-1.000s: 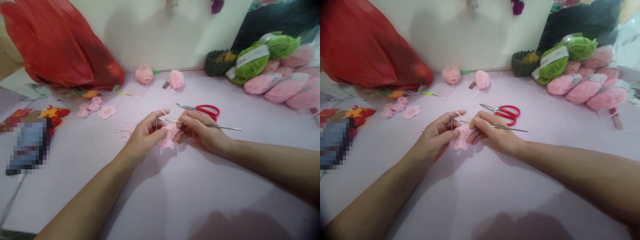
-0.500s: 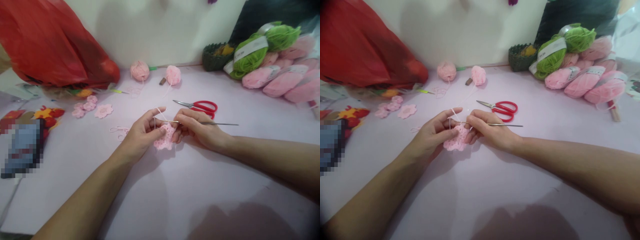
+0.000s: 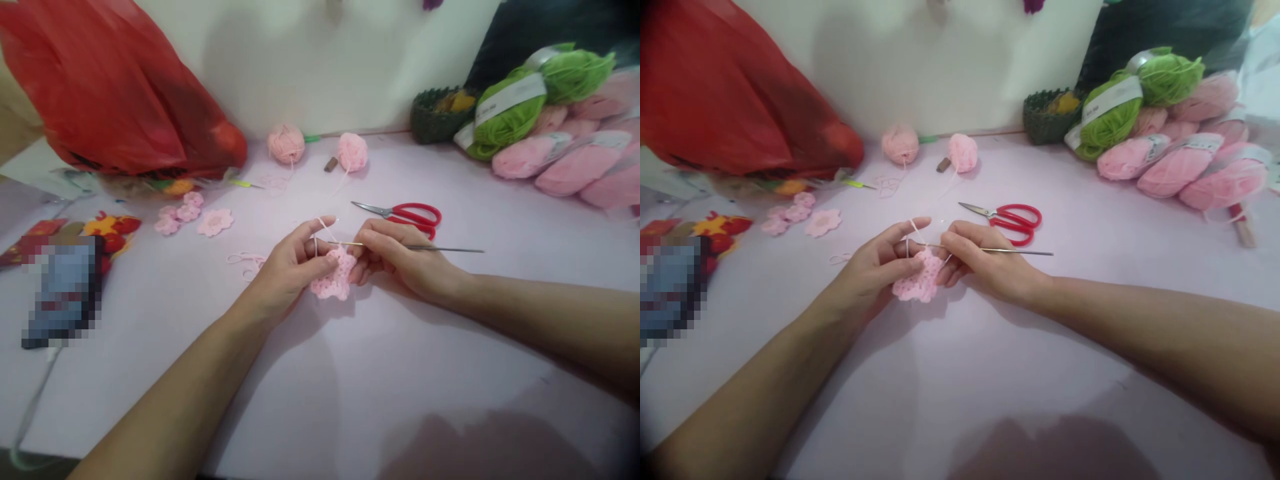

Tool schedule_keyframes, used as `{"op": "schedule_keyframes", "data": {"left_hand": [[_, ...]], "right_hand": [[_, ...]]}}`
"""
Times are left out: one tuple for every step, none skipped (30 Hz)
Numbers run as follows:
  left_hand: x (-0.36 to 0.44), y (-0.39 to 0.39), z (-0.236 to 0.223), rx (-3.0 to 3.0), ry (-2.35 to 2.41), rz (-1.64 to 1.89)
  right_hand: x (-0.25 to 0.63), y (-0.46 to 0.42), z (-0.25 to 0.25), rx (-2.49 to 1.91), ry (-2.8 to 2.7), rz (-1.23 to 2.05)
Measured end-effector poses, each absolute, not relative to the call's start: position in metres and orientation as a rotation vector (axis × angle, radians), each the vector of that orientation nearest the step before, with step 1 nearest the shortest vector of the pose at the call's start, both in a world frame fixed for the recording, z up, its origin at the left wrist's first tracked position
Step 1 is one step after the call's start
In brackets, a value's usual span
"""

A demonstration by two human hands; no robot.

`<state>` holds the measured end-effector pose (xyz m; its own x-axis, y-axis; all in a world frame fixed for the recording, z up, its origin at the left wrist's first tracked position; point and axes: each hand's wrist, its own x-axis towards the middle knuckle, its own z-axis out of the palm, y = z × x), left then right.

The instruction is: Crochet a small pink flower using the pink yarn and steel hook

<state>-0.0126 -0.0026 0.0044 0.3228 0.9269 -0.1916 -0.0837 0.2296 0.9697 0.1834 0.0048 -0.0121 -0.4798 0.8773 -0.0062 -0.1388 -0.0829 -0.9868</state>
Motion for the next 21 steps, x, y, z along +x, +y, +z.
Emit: {"op": "schedule_keyframes", "data": {"left_hand": [[-0.0126,-0.0025,0.0041,1.103,0.981,0.884],[-0.0126,-0.0024,0.0039,1.107,0.979,0.89],[-0.0128,-0.0024,0.0037,1.112,0.979,0.894],[-0.0129,-0.0024,0.0036,1.119,0.98,0.894],[-0.0131,-0.0026,0.0036,1.128,0.983,0.892],[-0.0132,-0.0028,0.0037,1.137,0.988,0.891],[-0.0133,-0.0031,0.004,1.146,0.997,0.89],[-0.0133,-0.0035,0.0044,1.152,1.01,0.889],[-0.0132,-0.0039,0.005,1.158,1.025,0.891],[-0.013,-0.0042,0.0056,1.159,1.038,0.896],[-0.0127,-0.0045,0.0063,1.158,1.05,0.9],[-0.0125,-0.0046,0.007,1.156,1.059,0.902],[-0.0123,-0.0047,0.0075,1.154,1.065,0.903],[-0.0122,-0.0046,0.0079,1.152,1.069,0.904],[-0.0121,-0.0045,0.0081,1.152,1.073,0.903],[-0.0122,-0.0042,0.0081,1.153,1.074,0.9],[-0.0123,-0.0038,0.0078,1.154,1.073,0.899],[-0.0126,-0.0034,0.0073,1.154,1.069,0.901],[-0.0129,-0.003,0.0066,1.155,1.064,0.903],[-0.0133,-0.0025,0.0058,1.155,1.058,0.905],[-0.0138,-0.0021,0.0048,1.156,1.053,0.906]], "right_hand": [[0.1836,0.0047,-0.0115,-0.853,-1.43,1.663],[0.1837,0.0046,-0.0108,-0.859,-1.442,1.655],[0.1837,0.0044,-0.0102,-0.865,-1.452,1.649],[0.1838,0.0043,-0.0097,-0.868,-1.458,1.645],[0.1838,0.0043,-0.0094,-0.87,-1.461,1.643],[0.1837,0.0042,-0.0093,-0.871,-1.459,1.645],[0.1835,0.0043,-0.0094,-0.871,-1.452,1.649],[0.1832,0.0044,-0.0097,-0.872,-1.441,1.656],[0.183,0.0045,-0.0101,-0.872,-1.429,1.665],[0.1828,0.0046,-0.0105,-0.868,-1.415,1.675],[0.1827,0.0048,-0.0109,-0.864,-1.398,1.685],[0.1828,0.0048,-0.0112,-0.858,-1.382,1.695],[0.183,0.0049,-0.0115,-0.85,-1.366,1.706],[0.1833,0.0048,-0.0117,-0.843,-1.353,1.718],[0.1836,0.0048,-0.0118,-0.835,-1.341,1.727],[0.1839,0.0046,-0.012,-0.827,-1.33,1.736],[0.1841,0.0044,-0.0121,-0.821,-1.323,1.74],[0.1843,0.0042,-0.0123,-0.818,-1.319,1.739],[0.1844,0.004,-0.0123,-0.823,-1.317,1.729],[0.1844,0.0038,-0.0123,-0.838,-1.324,1.712],[0.1844,0.0036,-0.0122,-0.857,-1.339,1.69]]}}
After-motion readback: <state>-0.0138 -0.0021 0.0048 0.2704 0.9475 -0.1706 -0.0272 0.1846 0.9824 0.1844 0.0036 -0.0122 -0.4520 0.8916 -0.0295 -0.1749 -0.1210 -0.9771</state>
